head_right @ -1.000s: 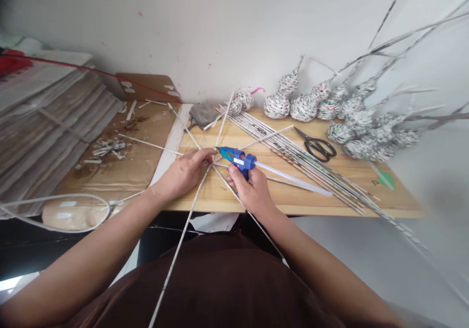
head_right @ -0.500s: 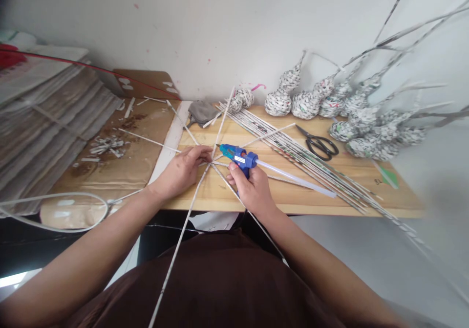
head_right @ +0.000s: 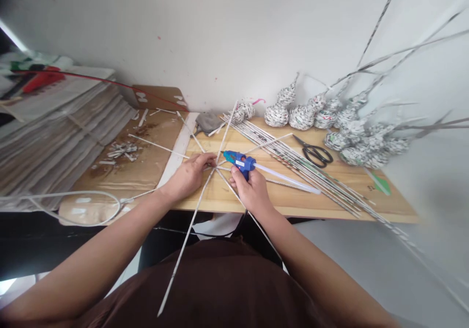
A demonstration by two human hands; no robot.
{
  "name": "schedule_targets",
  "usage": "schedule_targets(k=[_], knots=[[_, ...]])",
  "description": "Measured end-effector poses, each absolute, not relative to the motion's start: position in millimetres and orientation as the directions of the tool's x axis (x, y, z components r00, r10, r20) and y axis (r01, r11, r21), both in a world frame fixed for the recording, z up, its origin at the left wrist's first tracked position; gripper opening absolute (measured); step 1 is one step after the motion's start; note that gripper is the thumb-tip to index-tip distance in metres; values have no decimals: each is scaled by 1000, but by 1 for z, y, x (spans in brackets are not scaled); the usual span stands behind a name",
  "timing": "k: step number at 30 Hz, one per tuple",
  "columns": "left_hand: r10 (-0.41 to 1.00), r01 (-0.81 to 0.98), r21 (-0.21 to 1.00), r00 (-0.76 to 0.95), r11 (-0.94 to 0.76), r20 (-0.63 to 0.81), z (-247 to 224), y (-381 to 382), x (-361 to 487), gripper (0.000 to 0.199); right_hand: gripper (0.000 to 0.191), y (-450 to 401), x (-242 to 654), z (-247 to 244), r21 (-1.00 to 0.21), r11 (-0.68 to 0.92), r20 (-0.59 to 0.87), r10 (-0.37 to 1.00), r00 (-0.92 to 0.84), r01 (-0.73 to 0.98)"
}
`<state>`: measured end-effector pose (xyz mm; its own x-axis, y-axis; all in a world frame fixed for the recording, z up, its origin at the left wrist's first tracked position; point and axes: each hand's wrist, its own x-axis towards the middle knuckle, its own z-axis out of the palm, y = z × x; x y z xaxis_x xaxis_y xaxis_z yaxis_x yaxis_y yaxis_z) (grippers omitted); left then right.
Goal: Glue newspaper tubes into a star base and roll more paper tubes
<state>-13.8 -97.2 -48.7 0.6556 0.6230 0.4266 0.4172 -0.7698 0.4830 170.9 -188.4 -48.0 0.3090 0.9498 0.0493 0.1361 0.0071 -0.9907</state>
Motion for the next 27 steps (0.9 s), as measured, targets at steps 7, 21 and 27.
schedule_targets(k=[7,21,27], knots=[[609,399,483,666,-779,431,-51,-99,-16,51,42,-187,170,-47,-987,-7,46,943,331,158],[625,270,618,619,-738,476,-53,-96,-19,46,37,-194,179,-34,-985,-23,-66,966,252,-169],[691,269,649,439,-711,575,-48,-97,-21,24,25,-239,184,7,-862,-190,-210,978,-11,-470]])
